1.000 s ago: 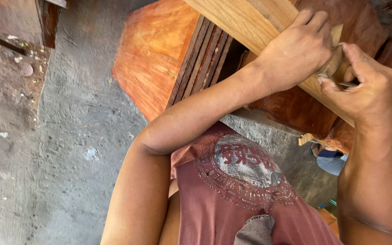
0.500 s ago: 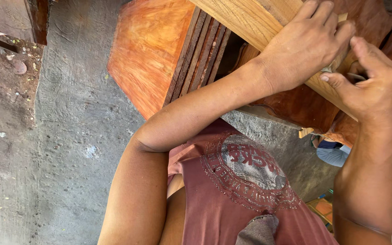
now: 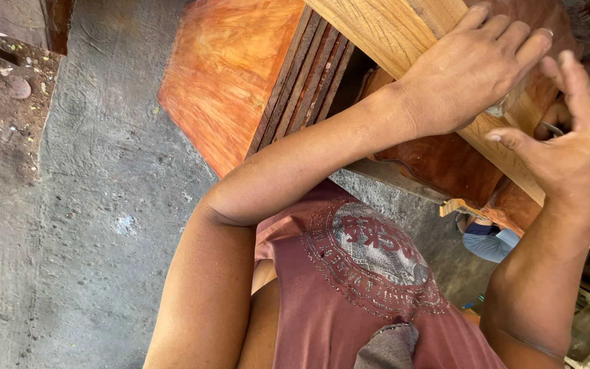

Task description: The person fits small wooden blocks onto a long wooden rail resting on carved furniture parts, pressing each block into place along the rail. They use a small bladed hand tool to trim and seat the blocks, repositioning the rail and picking up more blocks from the furniture surface as they work along its length.

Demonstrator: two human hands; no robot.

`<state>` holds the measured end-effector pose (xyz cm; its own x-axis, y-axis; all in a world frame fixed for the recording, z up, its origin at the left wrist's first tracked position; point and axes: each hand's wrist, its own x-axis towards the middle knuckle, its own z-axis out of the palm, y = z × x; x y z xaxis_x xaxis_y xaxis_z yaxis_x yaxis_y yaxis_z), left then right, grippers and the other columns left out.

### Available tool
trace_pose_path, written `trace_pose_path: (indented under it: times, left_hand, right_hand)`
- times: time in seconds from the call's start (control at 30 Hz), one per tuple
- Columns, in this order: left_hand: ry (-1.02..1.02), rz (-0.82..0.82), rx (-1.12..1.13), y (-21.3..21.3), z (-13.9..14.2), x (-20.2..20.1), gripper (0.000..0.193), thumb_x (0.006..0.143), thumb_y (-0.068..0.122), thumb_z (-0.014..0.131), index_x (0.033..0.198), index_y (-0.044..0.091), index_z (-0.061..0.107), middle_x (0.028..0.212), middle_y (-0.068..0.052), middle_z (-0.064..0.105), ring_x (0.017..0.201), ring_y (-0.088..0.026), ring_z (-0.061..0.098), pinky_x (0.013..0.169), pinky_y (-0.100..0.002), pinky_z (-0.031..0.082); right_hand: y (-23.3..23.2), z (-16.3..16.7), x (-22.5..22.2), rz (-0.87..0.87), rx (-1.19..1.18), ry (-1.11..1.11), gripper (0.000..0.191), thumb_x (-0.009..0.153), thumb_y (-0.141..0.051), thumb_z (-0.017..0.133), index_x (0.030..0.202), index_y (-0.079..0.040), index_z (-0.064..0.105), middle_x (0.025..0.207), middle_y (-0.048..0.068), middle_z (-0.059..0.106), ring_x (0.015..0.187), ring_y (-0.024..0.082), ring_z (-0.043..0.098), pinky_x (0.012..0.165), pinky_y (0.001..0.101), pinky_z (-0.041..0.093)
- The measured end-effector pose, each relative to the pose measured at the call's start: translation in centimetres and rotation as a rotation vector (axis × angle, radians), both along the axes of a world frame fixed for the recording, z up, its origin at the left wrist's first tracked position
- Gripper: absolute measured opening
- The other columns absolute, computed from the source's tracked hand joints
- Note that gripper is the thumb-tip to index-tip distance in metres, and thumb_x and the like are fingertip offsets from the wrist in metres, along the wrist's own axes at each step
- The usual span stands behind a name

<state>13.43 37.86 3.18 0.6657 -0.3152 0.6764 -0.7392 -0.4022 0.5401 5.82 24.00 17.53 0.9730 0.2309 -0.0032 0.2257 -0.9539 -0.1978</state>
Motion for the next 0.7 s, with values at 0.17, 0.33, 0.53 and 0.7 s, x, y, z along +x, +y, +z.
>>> trace_pose_path:
  times: [0.17, 0.33, 0.53, 0.7]
  left_hand:
    - [0.029, -0.022, -0.009, 0.1, 0.2, 0.1, 0.051, 0.085, 0.022, 0.075, 0.123, 0.002, 0.048, 0.1, -0.011, 0.06, 0.103, -0.03, 0.063, 0.102, -0.047, 0.043]
    - [0.031, -0.049, -0.003, 1.0, 0.2, -0.1, 0.058, 0.077, 0.031, 0.081, 0.116, 0.003, 0.048, 0.102, -0.012, 0.059, 0.106, -0.032, 0.06, 0.096, -0.046, 0.043]
    - [0.031, -0.203, 0.045, 3.0, 1.3, 0.6, 0.083, 0.065, 0.024, 0.091, 0.132, 0.002, 0.046, 0.12, -0.014, 0.059, 0.12, -0.034, 0.056, 0.103, -0.047, 0.04]
    - [0.187, -0.387, 0.206, 4.1, 2.7, 2.0, 0.104, 0.064, 0.036, 0.102, 0.143, 0.001, 0.044, 0.129, -0.021, 0.06, 0.123, -0.041, 0.055, 0.104, -0.049, 0.043]
  right_hand:
    - [-1.1, -0.9, -0.8, 0.13, -0.181, -0.105, 0.066, 0.086, -0.019, 0.105, 0.136, 0.004, 0.07, 0.131, 0.016, 0.07, 0.098, 0.022, 0.069, 0.083, 0.0322, 0.058]
    - [-0.1, -2.4, -1.2, 0.075, -0.011, -0.066, 0.054, 0.092, -0.013, 0.097, 0.135, 0.008, 0.07, 0.133, 0.022, 0.068, 0.104, 0.028, 0.066, 0.092, 0.0335, 0.055]
    - [-0.4, -0.1, -3.1, 0.125, -0.008, -0.304, 0.072, 0.074, -0.009, 0.099, 0.133, 0.015, 0.065, 0.13, 0.029, 0.067, 0.118, 0.041, 0.069, 0.103, 0.0456, 0.058]
    - [-4.8, 0.1, -8.7, -0.207, 0.119, -0.305, 0.063, 0.089, -0.015, 0.1, 0.14, 0.003, 0.069, 0.134, 0.021, 0.069, 0.113, 0.033, 0.07, 0.09, 0.038, 0.056]
